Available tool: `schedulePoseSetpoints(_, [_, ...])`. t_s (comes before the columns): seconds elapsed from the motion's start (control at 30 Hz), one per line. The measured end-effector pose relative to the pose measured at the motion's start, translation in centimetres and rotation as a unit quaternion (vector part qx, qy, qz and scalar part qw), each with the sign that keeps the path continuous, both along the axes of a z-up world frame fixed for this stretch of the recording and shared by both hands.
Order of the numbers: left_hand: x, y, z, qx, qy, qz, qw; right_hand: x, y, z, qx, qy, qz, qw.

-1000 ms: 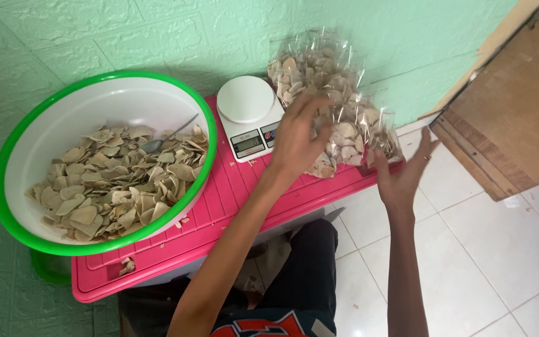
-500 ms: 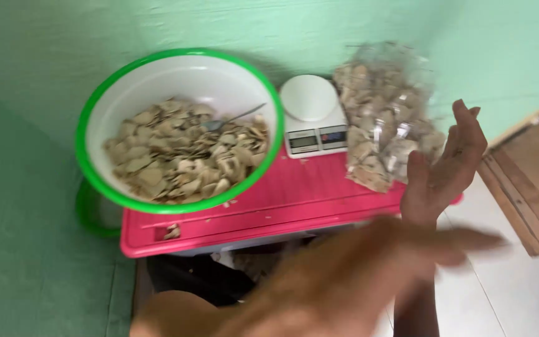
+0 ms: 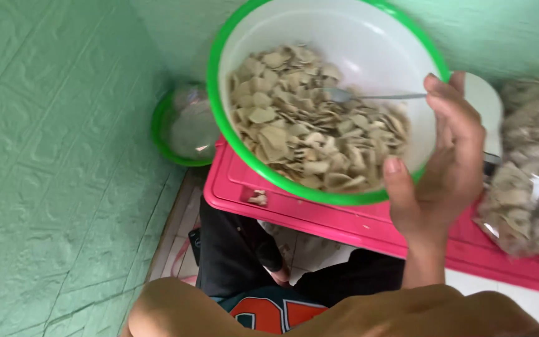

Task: Scooping food items into plastic bags and weighing them on a digital scale

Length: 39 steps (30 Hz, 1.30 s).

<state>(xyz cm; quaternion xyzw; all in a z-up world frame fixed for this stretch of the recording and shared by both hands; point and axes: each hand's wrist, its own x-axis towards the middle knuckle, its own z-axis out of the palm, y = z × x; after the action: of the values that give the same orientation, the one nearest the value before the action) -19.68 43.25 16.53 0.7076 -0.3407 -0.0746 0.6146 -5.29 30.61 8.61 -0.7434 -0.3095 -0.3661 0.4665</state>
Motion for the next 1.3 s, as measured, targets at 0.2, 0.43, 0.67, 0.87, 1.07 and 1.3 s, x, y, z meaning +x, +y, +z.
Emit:
schedulePoseSetpoints(0.2, [11.2,7.6,1.0,-0.009,0.03,0.074,0.997,-1.3,5.6,3.6,-0.014,0.185,-0.057,0.981])
schedulePoseSetpoints(0.43, [18.4,10.9,-4.4,0.014,-0.088,0.303,0.949,1.3,5.6,3.0,-0.16,0.177,-0.055,0.97])
schedulePoseSetpoints(0.67, [21.5,20.3,-10.9,-0.075,-0.062,0.472,0.876,-0.9,13.0,2.4,-0.171,0.164,-0.016,0.971])
schedulePoseSetpoints(0.87, [26.8,28.9,-23.6,0.007,-0.041,0.568,0.822,1.2,21.0,-1.9,-0.196,0.135,0.125,0.963])
schedulePoseSetpoints(1.07, [32.3,31.2,-40.3,0.265,0.18,0.461,0.827,4.6,24.7,-9.4,-0.28,0.035,0.036,0.959])
schedulePoseSetpoints(1.3, [33.1,26.1,-48.9,0.466,0.168,0.44,0.749,7.2,24.2,-16.8,-0.368,0.094,0.024,0.925])
